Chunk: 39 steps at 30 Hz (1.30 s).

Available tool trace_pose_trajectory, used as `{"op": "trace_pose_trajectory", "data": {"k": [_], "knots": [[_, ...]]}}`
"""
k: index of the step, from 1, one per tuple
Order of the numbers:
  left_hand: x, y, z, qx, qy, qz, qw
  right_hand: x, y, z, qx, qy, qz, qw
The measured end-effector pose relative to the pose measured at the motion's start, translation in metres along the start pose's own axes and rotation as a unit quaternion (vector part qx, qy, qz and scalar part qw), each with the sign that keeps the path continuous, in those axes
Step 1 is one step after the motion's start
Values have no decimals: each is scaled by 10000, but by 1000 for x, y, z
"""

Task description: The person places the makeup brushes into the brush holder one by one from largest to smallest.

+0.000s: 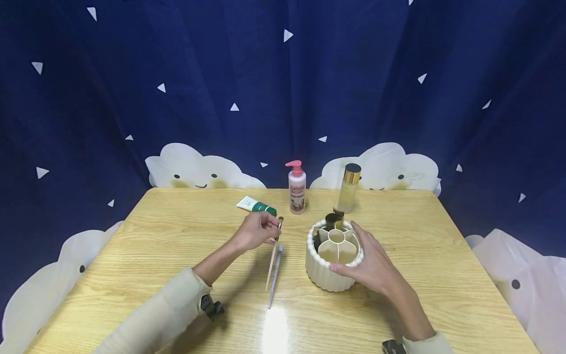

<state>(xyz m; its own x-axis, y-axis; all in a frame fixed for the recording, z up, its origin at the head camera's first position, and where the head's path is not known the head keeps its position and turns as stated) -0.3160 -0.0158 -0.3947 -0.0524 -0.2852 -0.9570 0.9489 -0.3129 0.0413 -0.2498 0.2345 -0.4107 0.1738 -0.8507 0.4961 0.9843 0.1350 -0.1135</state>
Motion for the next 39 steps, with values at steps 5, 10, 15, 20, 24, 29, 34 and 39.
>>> {"op": "trace_pose_trajectory", "data": {"k": [5, 10, 15, 20, 24, 29, 34, 39], "knots": [[-21, 2, -3, -82, 704, -261, 9971, -1, -1, -1, -41, -164, -35, 9999], [-38, 6, -7, -233, 1290, -505, 9901, -1, 0, -1, -91, -184, -49, 9998], [-53, 10, -9, -369, 1851, -782, 9789, -1, 0, -1, -91, -211, -63, 9997], [-62, 12, -10, -478, 2221, -1043, 9683, -1, 0, -1, -100, -225, -50, 9997], [-67, 14, -10, -619, 2443, -1221, 9600, -2, 0, -2, -119, -235, -44, 9996], [-69, 17, -12, -695, 2583, -1443, 9527, -1, 0, -2, -131, -278, -23, 9995], [-69, 17, -18, -693, 2370, -1568, 9563, -1, 1, -2, -123, -296, -49, 9995], [-68, 17, -28, -632, 2045, -1749, 9611, -1, 1, -2, -116, -279, -76, 9995]]}}
Point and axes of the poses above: each hand's wrist, its own y-axis away from the middle knuckle, its own z-axis out of the back of the hand, x = y × z, the point moved 9 cm from there along -y, towards the middle knuckle, and after that the axes turned 5 degrees about y, right-handed, at the moved point
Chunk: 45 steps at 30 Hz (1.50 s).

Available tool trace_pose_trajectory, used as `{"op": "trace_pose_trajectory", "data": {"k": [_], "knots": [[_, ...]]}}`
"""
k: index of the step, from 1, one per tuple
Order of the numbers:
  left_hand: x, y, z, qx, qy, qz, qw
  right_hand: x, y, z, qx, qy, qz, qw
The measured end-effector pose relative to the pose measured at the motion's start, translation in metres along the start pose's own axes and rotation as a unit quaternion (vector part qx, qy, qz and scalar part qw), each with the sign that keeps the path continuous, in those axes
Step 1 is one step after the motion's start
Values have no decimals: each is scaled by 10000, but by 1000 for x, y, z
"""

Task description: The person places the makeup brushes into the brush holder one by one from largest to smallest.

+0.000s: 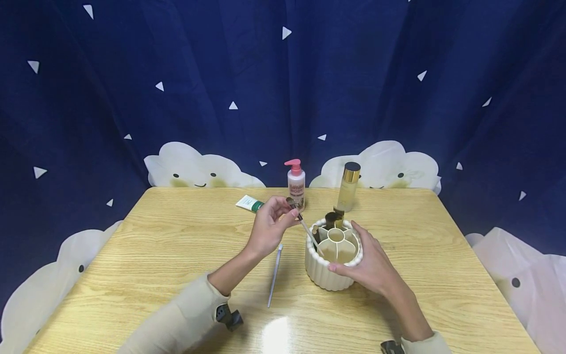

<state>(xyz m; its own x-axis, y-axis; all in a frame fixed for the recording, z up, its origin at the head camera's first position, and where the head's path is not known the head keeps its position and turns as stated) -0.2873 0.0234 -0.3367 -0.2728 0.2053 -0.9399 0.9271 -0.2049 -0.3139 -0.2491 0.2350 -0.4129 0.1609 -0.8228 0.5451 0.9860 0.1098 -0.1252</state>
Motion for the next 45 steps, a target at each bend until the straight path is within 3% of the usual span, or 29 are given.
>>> {"op": "trace_pose_trajectory", "data": {"k": [9, 18, 30, 34, 40, 45], "knots": [[10, 8, -8, 130, -773, -148, 9968, -3, -1, -3, 17, -71, -12, 10000], [20, 15, -21, 514, -605, -192, 9967, -2, -1, 0, 32, -169, -29, 9998], [35, 21, -22, 475, -868, 98, 9950, 0, 0, 0, 36, -142, -26, 9999], [36, 23, -21, 505, -1198, -27, 9915, 0, 0, 0, 46, -136, -40, 9999], [32, 24, -23, 608, -1845, -394, 9802, 1, 0, 0, 27, -146, -20, 9999], [33, 25, -23, 645, -2070, -411, 9753, 0, 0, 0, 24, -132, -31, 9999]]}}
Point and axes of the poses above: each hand's wrist, its own y-axis away from the middle knuckle, its own z-axis out of the back of the hand, x = y × z, the point moved 9 cm from there along -y, towards the middle knuckle, and after that the axes turned 5 degrees about y, right-handed, at the moved point
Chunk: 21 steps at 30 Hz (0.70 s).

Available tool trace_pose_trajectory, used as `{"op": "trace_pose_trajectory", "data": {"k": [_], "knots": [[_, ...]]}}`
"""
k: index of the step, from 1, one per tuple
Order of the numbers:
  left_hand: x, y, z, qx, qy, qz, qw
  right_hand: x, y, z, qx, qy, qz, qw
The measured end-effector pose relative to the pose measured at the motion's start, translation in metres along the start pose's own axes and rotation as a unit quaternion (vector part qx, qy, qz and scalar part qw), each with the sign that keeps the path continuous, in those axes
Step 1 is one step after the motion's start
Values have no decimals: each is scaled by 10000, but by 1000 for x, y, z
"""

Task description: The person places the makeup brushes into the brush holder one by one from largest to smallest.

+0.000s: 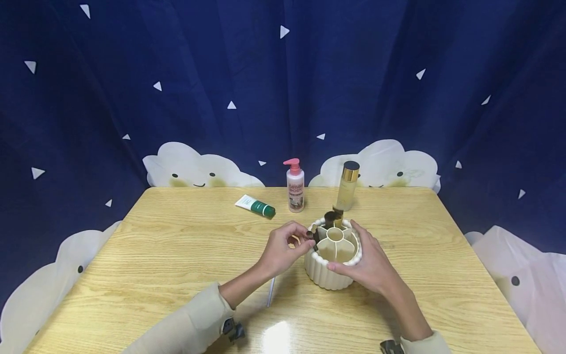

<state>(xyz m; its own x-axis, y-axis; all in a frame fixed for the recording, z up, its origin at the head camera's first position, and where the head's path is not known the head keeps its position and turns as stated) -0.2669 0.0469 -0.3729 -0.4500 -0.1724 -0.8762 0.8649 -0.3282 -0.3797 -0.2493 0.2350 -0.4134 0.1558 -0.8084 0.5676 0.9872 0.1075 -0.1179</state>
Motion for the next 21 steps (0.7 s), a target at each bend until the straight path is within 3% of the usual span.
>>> {"op": "trace_pose_trajectory", "data": {"k": [8, 13, 21], "knots": [[14, 5, 3, 108, 178, 424, 9989, 1, 0, 0, 7, 21, -22, 10000], [28, 4, 17, -61, 143, 608, 9980, 0, 0, 0, 10, 9, -47, 10000], [61, 3, 39, -150, -670, 1155, 9909, -1, 0, -1, 14, 3, -40, 10000]]}}
Point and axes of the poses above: each hand's wrist, its own y-axis away from the middle knuckle, its own z-axis out of the back of the hand, x = y × z, the point moved 9 cm from there along -y, towards the middle knuckle, and after that the axes turned 5 degrees about y, right-handed, at the moved point
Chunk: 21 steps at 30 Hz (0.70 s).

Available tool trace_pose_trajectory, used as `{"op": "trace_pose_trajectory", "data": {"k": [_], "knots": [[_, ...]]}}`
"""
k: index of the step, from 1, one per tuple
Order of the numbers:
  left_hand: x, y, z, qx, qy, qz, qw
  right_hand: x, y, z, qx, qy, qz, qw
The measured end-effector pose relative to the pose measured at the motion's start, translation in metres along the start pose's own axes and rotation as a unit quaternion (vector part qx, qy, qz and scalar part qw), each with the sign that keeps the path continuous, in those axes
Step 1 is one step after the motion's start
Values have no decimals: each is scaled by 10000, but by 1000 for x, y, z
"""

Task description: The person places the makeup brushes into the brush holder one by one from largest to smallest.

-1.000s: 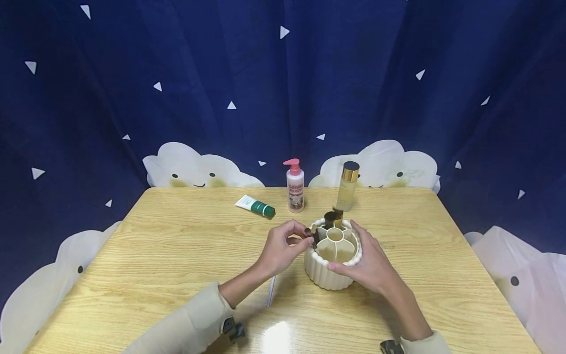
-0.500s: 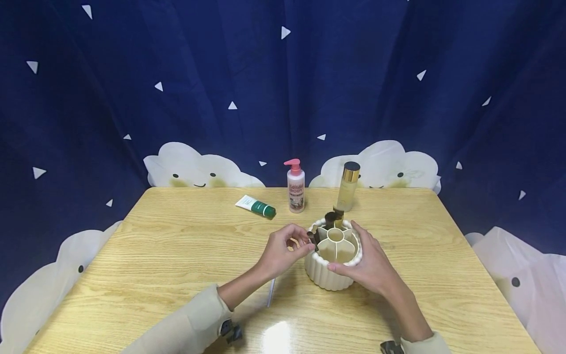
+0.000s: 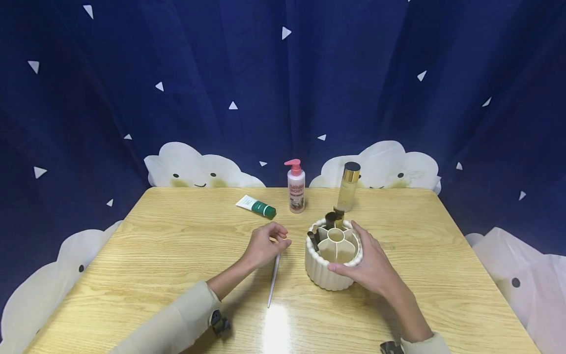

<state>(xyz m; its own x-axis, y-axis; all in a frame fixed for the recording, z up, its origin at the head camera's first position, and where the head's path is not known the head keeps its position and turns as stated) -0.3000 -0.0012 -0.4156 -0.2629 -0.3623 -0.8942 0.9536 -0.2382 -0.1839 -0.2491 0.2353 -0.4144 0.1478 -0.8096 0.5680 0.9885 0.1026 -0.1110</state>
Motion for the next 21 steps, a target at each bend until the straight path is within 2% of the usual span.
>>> {"op": "trace_pose_trajectory", "data": {"k": [5, 10, 14, 21], "knots": [[17, -2, 4, 101, -324, 411, 9986, 1, 0, 0, 21, 17, -30, 10000], [28, 0, 1, 288, -518, 689, 9959, 0, 1, 0, 43, -23, -75, 10000], [38, 3, -1, 310, -772, 895, 9925, 0, 0, -1, 35, -74, -39, 10000], [48, 5, -2, 211, -1146, 997, 9882, -3, 0, -4, 26, -89, -53, 9999]]}}
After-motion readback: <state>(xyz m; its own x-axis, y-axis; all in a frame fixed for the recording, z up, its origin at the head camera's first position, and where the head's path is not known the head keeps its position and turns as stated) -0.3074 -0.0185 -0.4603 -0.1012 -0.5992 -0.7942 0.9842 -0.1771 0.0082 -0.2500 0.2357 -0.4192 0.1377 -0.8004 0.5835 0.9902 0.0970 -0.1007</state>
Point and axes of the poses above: each hand's wrist, its own y-axis away from the middle knuckle, its own z-axis out of the back of the hand, x = y × z, the point moved 9 cm from there along -y, towards the middle knuckle, and after that the axes turned 5 degrees about y, right-handed, at the moved point
